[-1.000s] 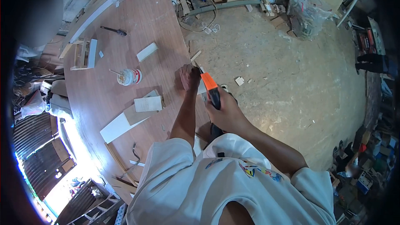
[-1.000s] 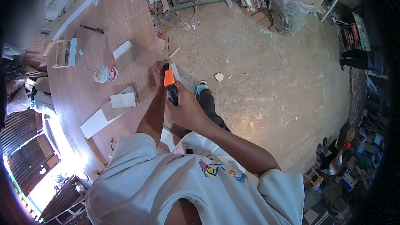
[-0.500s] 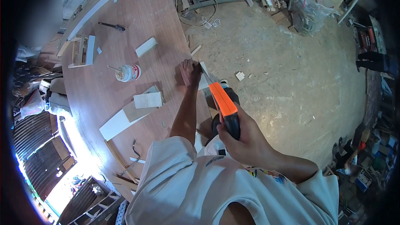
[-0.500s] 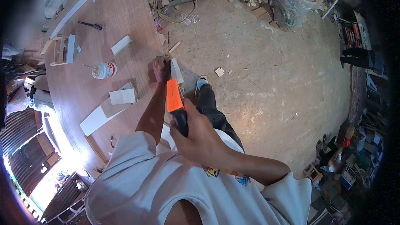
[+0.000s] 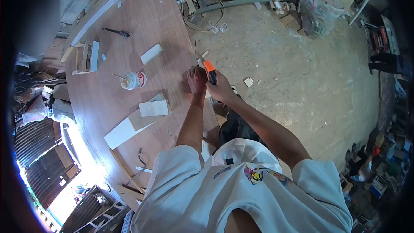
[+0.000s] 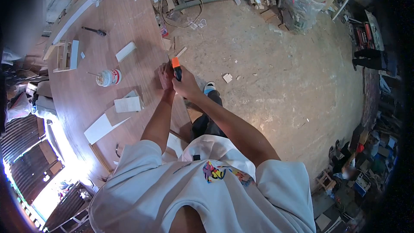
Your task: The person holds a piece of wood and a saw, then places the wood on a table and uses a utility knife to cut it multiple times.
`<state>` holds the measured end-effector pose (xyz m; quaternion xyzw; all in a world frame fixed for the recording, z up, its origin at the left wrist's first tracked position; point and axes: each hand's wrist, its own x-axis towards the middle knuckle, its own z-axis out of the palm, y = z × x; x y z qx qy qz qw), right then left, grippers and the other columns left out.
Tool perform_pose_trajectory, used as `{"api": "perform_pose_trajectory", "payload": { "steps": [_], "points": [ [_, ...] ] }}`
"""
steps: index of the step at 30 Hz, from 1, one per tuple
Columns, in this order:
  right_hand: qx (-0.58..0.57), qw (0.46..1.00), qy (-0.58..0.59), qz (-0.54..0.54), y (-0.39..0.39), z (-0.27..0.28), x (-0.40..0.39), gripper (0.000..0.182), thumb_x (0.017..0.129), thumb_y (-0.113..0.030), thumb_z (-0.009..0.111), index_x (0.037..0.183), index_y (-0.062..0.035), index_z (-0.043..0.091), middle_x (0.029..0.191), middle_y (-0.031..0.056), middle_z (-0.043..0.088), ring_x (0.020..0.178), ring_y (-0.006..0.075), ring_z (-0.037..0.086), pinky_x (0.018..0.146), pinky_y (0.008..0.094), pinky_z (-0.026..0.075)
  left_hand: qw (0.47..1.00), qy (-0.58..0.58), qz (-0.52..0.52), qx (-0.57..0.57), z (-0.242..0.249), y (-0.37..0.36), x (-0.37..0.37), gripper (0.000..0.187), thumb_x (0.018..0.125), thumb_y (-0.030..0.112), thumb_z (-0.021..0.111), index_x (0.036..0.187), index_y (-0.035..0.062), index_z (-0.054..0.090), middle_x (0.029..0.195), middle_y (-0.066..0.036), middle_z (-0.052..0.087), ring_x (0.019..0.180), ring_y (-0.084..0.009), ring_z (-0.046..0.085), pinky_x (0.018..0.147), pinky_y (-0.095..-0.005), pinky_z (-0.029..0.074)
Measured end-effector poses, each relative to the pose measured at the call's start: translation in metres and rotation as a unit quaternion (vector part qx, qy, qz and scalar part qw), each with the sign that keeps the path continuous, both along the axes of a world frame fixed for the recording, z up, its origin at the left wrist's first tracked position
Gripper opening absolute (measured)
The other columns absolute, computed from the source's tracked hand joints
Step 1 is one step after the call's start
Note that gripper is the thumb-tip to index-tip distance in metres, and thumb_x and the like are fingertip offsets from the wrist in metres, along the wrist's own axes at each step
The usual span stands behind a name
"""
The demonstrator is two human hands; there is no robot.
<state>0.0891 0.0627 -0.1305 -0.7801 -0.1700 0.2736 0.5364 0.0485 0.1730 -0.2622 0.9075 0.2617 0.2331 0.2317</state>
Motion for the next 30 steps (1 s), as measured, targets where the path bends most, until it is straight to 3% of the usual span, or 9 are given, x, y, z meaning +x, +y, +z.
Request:
{"api": "perform_pose_trajectory", "payload": {
  "steps": [3,7,9,12,16,18,21,27,30],
  "points": [
    [-0.025,0.999,0.037,0.007,0.003,0.019,-0.008,0.029,0.074,-0.01,0.055,0.099,0.0046,0.05,0.08,0.0264,0.059,0.082,0.0453,0.06,0.071,0.0465,0.047,0.998,-0.023,-0.027,0.048,-0.007,0.002,-0.003,0.005,0.077,0.012,0.057,0.078,0.008,0.054,0.083,-0.01,0.053,0.084,-0.0287,0.051,0.075,-0.0388,0.041],
    [-0.039,0.998,0.023,0.031,-0.006,0.063,-0.006,0.027,0.074,-0.01,0.055,0.096,0.0048,0.049,0.079,0.0261,0.059,0.079,0.0442,0.06,0.069,0.0461,0.047,0.999,-0.035,-0.024,0.0,-0.01,0.001,-0.003,0.006,0.076,0.013,0.058,0.078,0.0089,0.054,0.081,-0.01,0.051,0.081,-0.0292,0.05,0.073,-0.0386,0.041],
    [-0.02,0.993,0.11,0.047,-0.02,0.095,-0.013,0.014,0.078,-0.004,0.054,0.09,-0.0012,0.048,0.067,0.0075,0.048,0.062,0.0164,0.052,0.059,0.0326,0.043,0.999,-0.027,-0.019,0.024,0.033,-0.005,-0.003,0.006,0.076,0.012,0.058,0.077,0.0082,0.054,0.081,-0.011,0.051,0.081,-0.0297,0.05,0.073,-0.039,0.041],
    [-0.007,0.993,0.111,0.044,-0.04,0.146,-0.024,0.012,0.082,-0.004,0.053,0.091,-0.002,0.047,0.067,0.0046,0.045,0.063,0.0104,0.049,0.057,0.0291,0.041,0.999,-0.012,-0.006,0.031,0.029,-0.004,-0.003,0.007,0.074,0.011,0.058,0.076,0.0069,0.052,0.08,-0.012,0.051,0.08,-0.0305,0.05,0.072,-0.0401,0.041],
    [-0.007,0.99,0.127,0.054,-0.067,0.187,-0.039,0.011,0.085,-0.004,0.053,0.093,-0.0029,0.046,0.069,0.0029,0.044,0.065,0.0083,0.045,0.058,0.027,0.04,0.997,-0.061,0.039,-0.005,0.009,-0.006,0.003,0.01,0.075,0.013,0.058,0.073,0.0061,0.051,0.079,-0.012,0.051,0.08,-0.0313,0.049,0.071,-0.0417,0.04],
    [-0.012,0.985,0.161,0.067,-0.078,0.21,-0.04,0.022,0.085,-0.005,0.055,0.101,0.0041,0.044,0.071,0.0171,0.055,0.063,0.0216,0.058,0.059,0.034,0.044,0.998,-0.056,0.025,-0.02,0.004,-0.002,0.001,0.012,0.075,0.015,0.058,0.072,0.0061,0.05,0.078,-0.011,0.051,0.079,-0.0313,0.049,0.071,-0.0419,0.04],
    [0.0,0.98,0.193,0.058,-0.091,0.235,-0.044,0.02,0.085,-0.004,0.054,0.101,0.0035,0.044,0.071,0.0143,0.053,0.063,0.0164,0.053,0.06,0.0327,0.043,0.998,-0.046,0.01,-0.051,0.012,-0.004,0.0,0.014,0.075,0.016,0.059,0.072,0.0061,0.05,0.077,-0.011,0.05,0.079,-0.0315,0.048,0.07,-0.0422,0.039],
    [0.014,0.991,0.121,0.062,-0.09,0.221,-0.044,0.022,0.081,-0.005,0.056,0.1,0.0016,0.047,0.07,0.0138,0.053,0.066,0.016,0.054,0.061,0.0342,0.044,0.997,-0.058,0.007,-0.049,0.005,-0.002,0.001,0.014,0.075,0.017,0.059,0.073,0.0061,0.05,0.077,-0.011,0.05,0.078,-0.0318,0.048,0.07,-0.0411,0.039],
    [-0.05,0.995,0.067,0.045,-0.057,0.097,-0.022,0.018,0.078,-0.007,0.056,0.093,0.001,0.05,0.069,0.0103,0.049,0.065,0.0192,0.049,0.062,0.0326,0.043,0.998,-0.066,-0.015,-0.015,0.003,0.001,0.0,0.011,0.077,0.016,0.057,0.074,0.006,0.052,0.077,-0.011,0.051,0.078,-0.0315,0.049,0.07,-0.041,0.04]
  ]
}}
